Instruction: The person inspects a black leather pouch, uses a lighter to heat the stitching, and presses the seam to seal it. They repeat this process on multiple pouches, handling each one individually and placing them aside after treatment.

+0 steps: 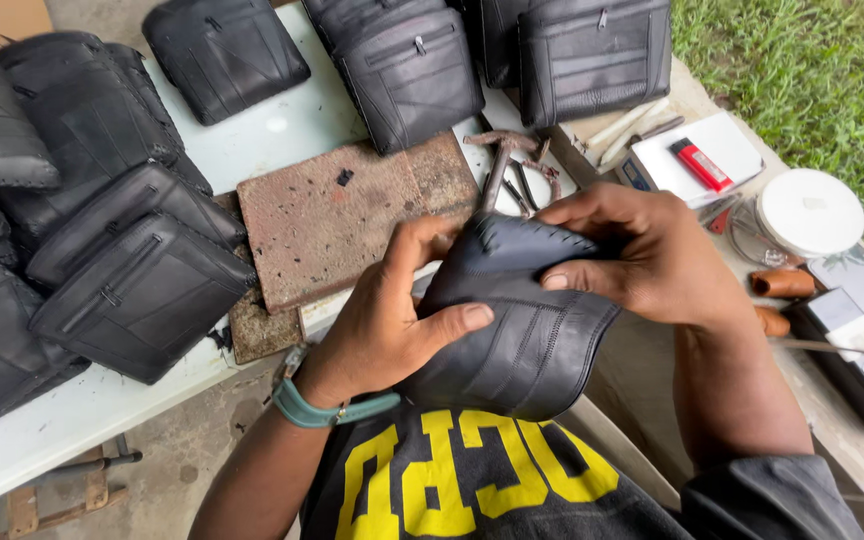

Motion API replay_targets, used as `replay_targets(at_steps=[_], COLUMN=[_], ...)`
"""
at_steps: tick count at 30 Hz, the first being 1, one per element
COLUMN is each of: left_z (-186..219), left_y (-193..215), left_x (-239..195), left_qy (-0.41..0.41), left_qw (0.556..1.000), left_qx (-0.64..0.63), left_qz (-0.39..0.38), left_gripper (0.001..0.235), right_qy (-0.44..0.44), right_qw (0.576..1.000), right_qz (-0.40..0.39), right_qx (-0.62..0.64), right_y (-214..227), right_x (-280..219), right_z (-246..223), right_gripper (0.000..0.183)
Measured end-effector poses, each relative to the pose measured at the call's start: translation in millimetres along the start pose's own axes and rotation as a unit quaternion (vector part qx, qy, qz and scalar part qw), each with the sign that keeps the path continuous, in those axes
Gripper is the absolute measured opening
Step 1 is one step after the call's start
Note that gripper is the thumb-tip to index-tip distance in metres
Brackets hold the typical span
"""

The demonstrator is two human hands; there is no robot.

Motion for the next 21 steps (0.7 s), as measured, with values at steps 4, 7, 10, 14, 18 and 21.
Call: replay_targets(at_steps=[4, 7, 10, 14, 18, 21], left_z=[12, 1, -4, -19, -34, -47], left_y=[0, 19, 31, 33, 34, 34], left_x=[-1, 0, -3, -9, -12, -11], left_qy=[-0.066, -0.007, -0.003, 0.007, 0.03, 0.057], left_qw=[0.997, 1.0, 0.998, 0.996, 0.991, 0.983], left_qx=[-0.011, 0.008, -0.038, -0.06, -0.108, -0.158], left_qz=[-0.034, 0.022, 0.059, 0.065, 0.074, 0.078], left_gripper=[0.039, 0.034, 0.03, 0.028, 0.029, 0.028], right_qy=[0.018, 0.072, 0.075, 0.05, 0.048, 0.042], right_qw=[0.994, 0.996, 0.996, 0.998, 0.996, 0.996], right_qz=[-0.016, 0.006, 0.01, 0.015, 0.035, 0.046], right_qx=[-0.103, -0.054, 0.044, 0.036, 0.069, 0.059], right_y=[-9, 0, 6, 3, 5, 6], right_x=[3, 1, -4, -5, -7, -8], right_z=[0, -12, -8, 8, 16, 16], right_gripper=[0.061, 0.065, 0.059, 0.053, 0.052, 0.051])
Point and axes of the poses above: each hand's wrist, its own x-axis towards the middle knuckle, its own y-axis out of the back of the hand, z = x × y, the point moved 10 cm from there along x, towards the middle knuckle, and after that the axes turned 11 degrees about -x, right-handed, at the moved point
